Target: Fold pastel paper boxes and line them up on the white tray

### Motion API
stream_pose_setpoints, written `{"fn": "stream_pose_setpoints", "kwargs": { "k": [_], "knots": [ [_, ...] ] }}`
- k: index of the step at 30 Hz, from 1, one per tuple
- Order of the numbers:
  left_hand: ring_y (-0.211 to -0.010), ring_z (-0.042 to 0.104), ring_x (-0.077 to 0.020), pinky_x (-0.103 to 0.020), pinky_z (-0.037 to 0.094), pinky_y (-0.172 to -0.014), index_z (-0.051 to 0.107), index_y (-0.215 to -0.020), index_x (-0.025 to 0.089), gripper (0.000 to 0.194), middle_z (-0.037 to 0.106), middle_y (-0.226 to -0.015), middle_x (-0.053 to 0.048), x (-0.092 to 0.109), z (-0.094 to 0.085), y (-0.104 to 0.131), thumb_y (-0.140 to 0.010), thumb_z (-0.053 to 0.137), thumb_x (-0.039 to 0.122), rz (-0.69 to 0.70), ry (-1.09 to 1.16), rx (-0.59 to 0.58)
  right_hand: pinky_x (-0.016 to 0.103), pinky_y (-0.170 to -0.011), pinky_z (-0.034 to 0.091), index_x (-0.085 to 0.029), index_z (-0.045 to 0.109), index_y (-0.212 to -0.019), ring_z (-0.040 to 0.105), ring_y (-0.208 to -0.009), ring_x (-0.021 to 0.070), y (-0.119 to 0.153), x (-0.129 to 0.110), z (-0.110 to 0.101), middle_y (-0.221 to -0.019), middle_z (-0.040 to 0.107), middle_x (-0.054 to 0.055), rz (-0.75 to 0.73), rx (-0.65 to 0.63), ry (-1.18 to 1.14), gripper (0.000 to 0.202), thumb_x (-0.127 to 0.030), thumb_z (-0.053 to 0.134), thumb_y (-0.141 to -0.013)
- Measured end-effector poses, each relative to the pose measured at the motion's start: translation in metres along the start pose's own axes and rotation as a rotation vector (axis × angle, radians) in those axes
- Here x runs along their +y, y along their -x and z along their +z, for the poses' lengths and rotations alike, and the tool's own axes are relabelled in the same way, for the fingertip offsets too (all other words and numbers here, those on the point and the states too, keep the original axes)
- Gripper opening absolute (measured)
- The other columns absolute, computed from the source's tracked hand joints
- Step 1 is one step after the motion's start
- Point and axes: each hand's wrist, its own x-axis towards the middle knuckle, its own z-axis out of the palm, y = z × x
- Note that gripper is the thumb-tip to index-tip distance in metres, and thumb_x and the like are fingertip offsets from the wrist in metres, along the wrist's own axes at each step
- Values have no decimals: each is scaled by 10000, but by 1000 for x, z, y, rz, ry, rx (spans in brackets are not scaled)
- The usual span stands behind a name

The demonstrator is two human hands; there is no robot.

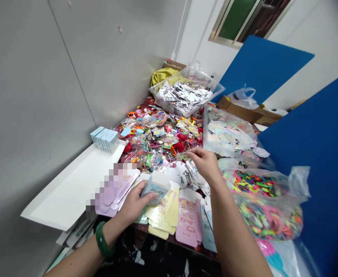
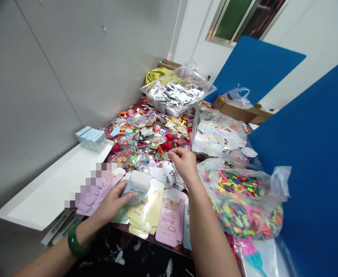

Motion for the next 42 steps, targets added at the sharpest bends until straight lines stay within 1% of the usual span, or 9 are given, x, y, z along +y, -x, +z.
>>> {"fn": "stream_pose_setpoints", "kwargs": {
  "k": [4,8,18,24,31,35,37,39,42],
  "knots": [
    [-955,616,-224,-348,476,-862,591,-1055,164,296,672,-1015,-58,2,6,0,-792,627,296,-8,-28,-29,249,-575,398,-155,680,-738,535,-606,131,37,-33,-12,-680,640,22,-46,-34,-213,210,-358,625,-738],
    [-969,608,-219,-339,476,-862,573,-1096,191,337,657,-1041,-45,0,12,4,-792,638,318,4,15,-93,242,-600,414,-171,659,-745,545,-648,127,70,-50,-7,-715,626,20,-148,-104,-214,136,-277,589,-795],
    [-854,545,-162,-247,435,-779,587,-1001,195,229,592,-889,8,7,20,15,-786,626,265,96,-47,-50,263,-694,389,-171,662,-785,550,-797,172,105,-58,19,-812,625,61,-383,-370,302,203,-76,485,-818],
    [-832,523,-156,-241,413,-768,578,-973,189,199,568,-848,18,5,25,13,-783,601,244,96,-84,-66,225,-616,348,-179,593,-942,564,-712,136,110,-59,18,-842,641,34,-236,-417,340,201,-100,449,-826],
    [-839,530,-155,-247,417,-782,571,-993,174,224,582,-883,5,-8,42,1,-771,544,172,160,-46,-106,247,-538,307,-169,605,-679,538,-606,149,112,-51,13,-676,621,47,-241,-565,459,190,-75,450,-735],
    [-906,553,-178,-271,436,-823,560,-1047,178,260,607,-960,-24,-14,43,-2,-795,573,239,141,-19,-104,252,-630,408,-200,660,-874,600,-732,160,112,-45,1,-831,679,38,-217,-411,202,245,-110,454,-776],
    [-958,562,-191,-291,438,-861,551,-1080,184,295,617,-1013,-35,-16,40,-1,-798,593,261,131,2,-118,267,-671,439,-211,665,-924,612,-796,167,111,-35,-5,-909,685,42,-131,-243,80,220,-170,486,-803],
    [-997,569,-202,-313,436,-891,544,-1106,186,316,624,-1057,-46,-17,37,0,-805,595,268,125,22,-135,264,-617,446,-199,668,-908,603,-717,159,108,-22,-7,-845,678,39,34,-191,-36,173,-252,560,-785],
    [-1019,576,-215,-336,434,-907,547,-1122,188,322,629,-1090,-56,-20,34,4,-813,591,269,124,-15,-131,220,-453,383,-183,658,-912,512,-503,104,107,-1,2,-651,602,-16,340,-423,-349,255,-347,657,-716]
  ]
}}
